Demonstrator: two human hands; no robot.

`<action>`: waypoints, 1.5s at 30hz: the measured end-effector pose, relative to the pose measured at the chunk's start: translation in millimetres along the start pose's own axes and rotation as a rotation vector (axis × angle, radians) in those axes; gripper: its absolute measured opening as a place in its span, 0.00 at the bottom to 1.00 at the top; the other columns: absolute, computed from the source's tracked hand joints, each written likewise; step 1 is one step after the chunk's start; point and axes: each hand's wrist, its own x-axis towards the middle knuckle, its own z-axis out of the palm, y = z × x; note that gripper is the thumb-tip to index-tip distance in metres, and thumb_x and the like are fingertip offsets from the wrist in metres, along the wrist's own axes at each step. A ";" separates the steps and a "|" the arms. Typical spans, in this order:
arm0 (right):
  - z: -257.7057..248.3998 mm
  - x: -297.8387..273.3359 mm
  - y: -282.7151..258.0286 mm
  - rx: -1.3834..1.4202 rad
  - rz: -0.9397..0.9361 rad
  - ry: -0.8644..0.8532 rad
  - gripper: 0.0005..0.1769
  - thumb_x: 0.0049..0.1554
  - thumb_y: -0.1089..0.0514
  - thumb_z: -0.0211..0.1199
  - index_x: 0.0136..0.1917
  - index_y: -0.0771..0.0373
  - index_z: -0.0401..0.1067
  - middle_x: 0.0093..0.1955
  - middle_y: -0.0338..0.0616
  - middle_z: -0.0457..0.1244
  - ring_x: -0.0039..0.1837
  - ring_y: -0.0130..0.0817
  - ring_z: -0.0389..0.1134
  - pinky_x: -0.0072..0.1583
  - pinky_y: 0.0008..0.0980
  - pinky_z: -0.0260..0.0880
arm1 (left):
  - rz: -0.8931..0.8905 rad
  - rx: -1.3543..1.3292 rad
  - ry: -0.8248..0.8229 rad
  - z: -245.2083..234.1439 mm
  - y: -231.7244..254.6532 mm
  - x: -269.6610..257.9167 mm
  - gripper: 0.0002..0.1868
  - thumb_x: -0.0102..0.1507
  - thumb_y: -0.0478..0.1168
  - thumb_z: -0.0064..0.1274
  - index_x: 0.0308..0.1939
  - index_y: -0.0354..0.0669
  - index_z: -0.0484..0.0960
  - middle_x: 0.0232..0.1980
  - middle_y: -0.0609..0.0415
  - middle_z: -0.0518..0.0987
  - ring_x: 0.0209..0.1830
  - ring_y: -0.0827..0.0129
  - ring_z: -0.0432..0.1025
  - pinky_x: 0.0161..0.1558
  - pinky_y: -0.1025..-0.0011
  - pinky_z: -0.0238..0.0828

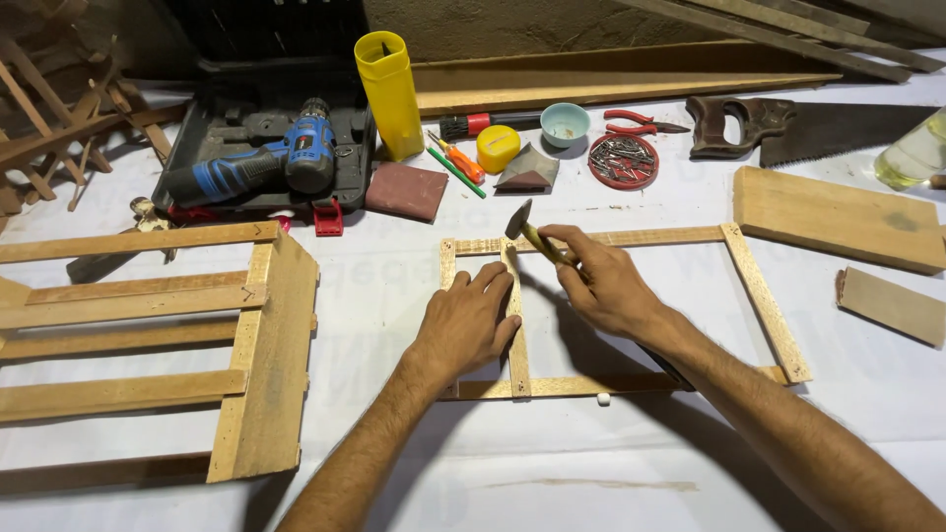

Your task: The person assembles a small wooden frame on a workbench. They pick nails from a tin, position thin wooden crossbars across the frame, hammer the nails in, measure the frame with a tape measure, and sand a small wooden block by hand.

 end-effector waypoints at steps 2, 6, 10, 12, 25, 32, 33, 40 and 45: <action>1.9 1.8 6.8 -0.002 -0.017 -0.021 0.26 0.60 0.63 0.54 0.72 0.56 0.62 0.39 0.49 0.68 0.37 0.37 0.71 0.40 0.37 0.72 | -0.001 -0.011 0.000 0.2 -1.4 0.7 0.30 0.64 0.50 0.56 0.64 0.39 0.69 0.71 0.50 0.66 0.58 0.51 0.70 0.49 0.51 0.74; -4.7 6.7 6.9 0.048 -0.034 0.012 0.24 0.62 0.62 0.55 0.71 0.57 0.63 0.42 0.47 0.69 0.38 0.36 0.73 0.41 0.35 0.74 | 0.005 -0.043 0.011 -0.9 -4.5 1.6 0.30 0.63 0.51 0.56 0.64 0.39 0.70 0.70 0.50 0.66 0.57 0.50 0.70 0.49 0.51 0.74; -5.0 7.6 2.2 0.090 0.000 0.049 0.24 0.62 0.60 0.54 0.71 0.56 0.62 0.42 0.47 0.70 0.39 0.36 0.73 0.41 0.36 0.75 | 0.010 -0.061 0.013 0.2 -6.3 2.6 0.31 0.63 0.51 0.57 0.64 0.39 0.70 0.70 0.50 0.67 0.58 0.50 0.70 0.50 0.51 0.74; 0.7 5.7 5.7 0.063 -0.034 -0.001 0.24 0.62 0.61 0.53 0.72 0.57 0.63 0.41 0.49 0.70 0.39 0.35 0.72 0.42 0.36 0.74 | 0.018 -0.064 0.024 1.2 -6.7 2.2 0.31 0.63 0.52 0.57 0.64 0.39 0.70 0.69 0.50 0.67 0.58 0.50 0.70 0.50 0.51 0.74; -0.6 7.5 -1.5 0.076 0.030 -0.049 0.24 0.62 0.60 0.53 0.71 0.57 0.62 0.45 0.52 0.70 0.43 0.39 0.73 0.46 0.40 0.75 | -0.006 -0.058 0.002 1.1 -7.8 4.2 0.31 0.63 0.54 0.57 0.65 0.43 0.70 0.69 0.53 0.66 0.56 0.53 0.72 0.51 0.50 0.73; -11.0 -2.6 4.3 0.032 0.009 -0.047 0.23 0.62 0.58 0.55 0.70 0.58 0.63 0.47 0.51 0.69 0.43 0.39 0.73 0.46 0.40 0.74 | -0.040 -0.093 -0.036 -2.5 -9.6 5.2 0.31 0.62 0.54 0.57 0.64 0.46 0.71 0.68 0.55 0.67 0.57 0.56 0.72 0.54 0.53 0.73; -17.8 -7.6 2.9 0.011 0.031 -0.040 0.23 0.62 0.58 0.55 0.71 0.58 0.63 0.46 0.51 0.69 0.43 0.39 0.73 0.46 0.40 0.74 | -0.039 -0.103 -0.039 -0.7 -9.4 6.1 0.30 0.61 0.54 0.58 0.63 0.47 0.71 0.68 0.56 0.68 0.58 0.57 0.72 0.55 0.54 0.73; -78.3 -64.0 0.4 -0.038 0.047 0.079 0.25 0.60 0.60 0.56 0.71 0.59 0.63 0.46 0.49 0.69 0.42 0.38 0.72 0.45 0.38 0.73 | -0.047 -0.114 -0.063 -7.9 -1.4 22.0 0.25 0.60 0.53 0.60 0.56 0.44 0.77 0.62 0.54 0.73 0.58 0.57 0.73 0.56 0.57 0.73; -122.4 -119.5 7.8 -0.109 0.075 0.225 0.25 0.58 0.60 0.58 0.69 0.60 0.66 0.43 0.48 0.69 0.39 0.37 0.71 0.44 0.38 0.73 | -0.057 -0.188 0.069 2.7 24.3 50.9 0.21 0.62 0.50 0.61 0.52 0.42 0.80 0.52 0.48 0.81 0.53 0.58 0.76 0.55 0.58 0.74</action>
